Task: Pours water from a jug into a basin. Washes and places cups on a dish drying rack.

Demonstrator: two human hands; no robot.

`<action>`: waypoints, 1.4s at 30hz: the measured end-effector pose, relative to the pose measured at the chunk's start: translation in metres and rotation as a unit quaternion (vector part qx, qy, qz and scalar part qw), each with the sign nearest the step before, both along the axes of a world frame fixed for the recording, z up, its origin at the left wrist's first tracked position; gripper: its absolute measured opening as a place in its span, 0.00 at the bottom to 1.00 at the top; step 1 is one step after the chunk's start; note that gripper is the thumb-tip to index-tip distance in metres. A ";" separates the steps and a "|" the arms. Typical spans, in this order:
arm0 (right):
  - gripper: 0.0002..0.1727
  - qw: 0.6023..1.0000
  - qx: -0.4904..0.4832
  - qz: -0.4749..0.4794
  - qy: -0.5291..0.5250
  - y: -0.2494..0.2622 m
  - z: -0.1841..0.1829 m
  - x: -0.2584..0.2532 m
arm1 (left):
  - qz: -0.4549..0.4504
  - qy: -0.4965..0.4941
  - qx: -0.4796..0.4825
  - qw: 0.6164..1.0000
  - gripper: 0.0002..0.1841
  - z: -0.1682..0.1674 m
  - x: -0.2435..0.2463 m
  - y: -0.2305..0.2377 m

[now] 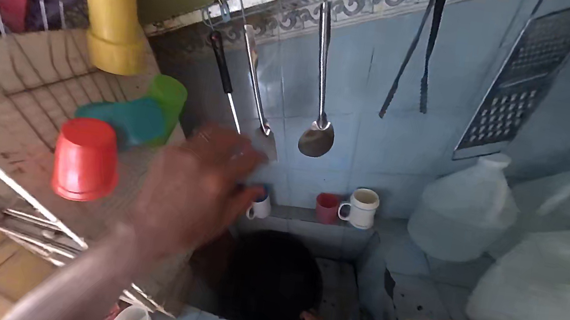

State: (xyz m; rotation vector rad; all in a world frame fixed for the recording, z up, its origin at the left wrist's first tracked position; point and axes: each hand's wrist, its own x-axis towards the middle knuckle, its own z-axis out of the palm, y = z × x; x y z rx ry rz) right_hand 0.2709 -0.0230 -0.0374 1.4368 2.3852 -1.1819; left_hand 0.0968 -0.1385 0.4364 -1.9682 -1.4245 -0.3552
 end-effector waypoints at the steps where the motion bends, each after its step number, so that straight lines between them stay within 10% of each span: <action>1: 0.24 1.000 0.002 -0.004 0.004 0.000 0.000 0.000 | -0.016 -0.022 -0.059 0.998 0.18 -0.031 0.005 0.011; 5: 0.24 1.000 -0.003 -0.022 -0.001 -0.003 0.012 0.002 | 0.060 -0.102 -0.448 0.886 0.23 -0.143 0.002 0.072; 8: 0.24 1.000 -0.009 -0.020 -0.009 -0.003 0.015 0.001 | 0.117 -0.126 -0.529 0.831 0.25 -0.217 -0.029 0.118; 16: 0.24 0.999 -0.022 -0.031 -0.006 -0.004 0.018 0.002 | 0.294 -0.229 -0.321 0.871 0.27 -0.298 -0.120 0.215; 21: 0.23 0.999 -0.024 -0.047 0.006 -0.003 0.008 0.002 | 0.402 -0.272 -0.309 0.818 0.26 -0.316 -0.153 0.252; 35: 0.26 0.988 0.012 -0.109 0.109 -0.004 0.008 0.001 | 0.187 -0.436 -0.101 0.874 0.19 -0.283 -0.162 0.210; 42: 0.47 0.973 0.134 -0.109 0.155 0.034 0.005 -0.044 | 0.153 -0.540 -0.299 0.771 0.17 -0.405 -0.113 0.151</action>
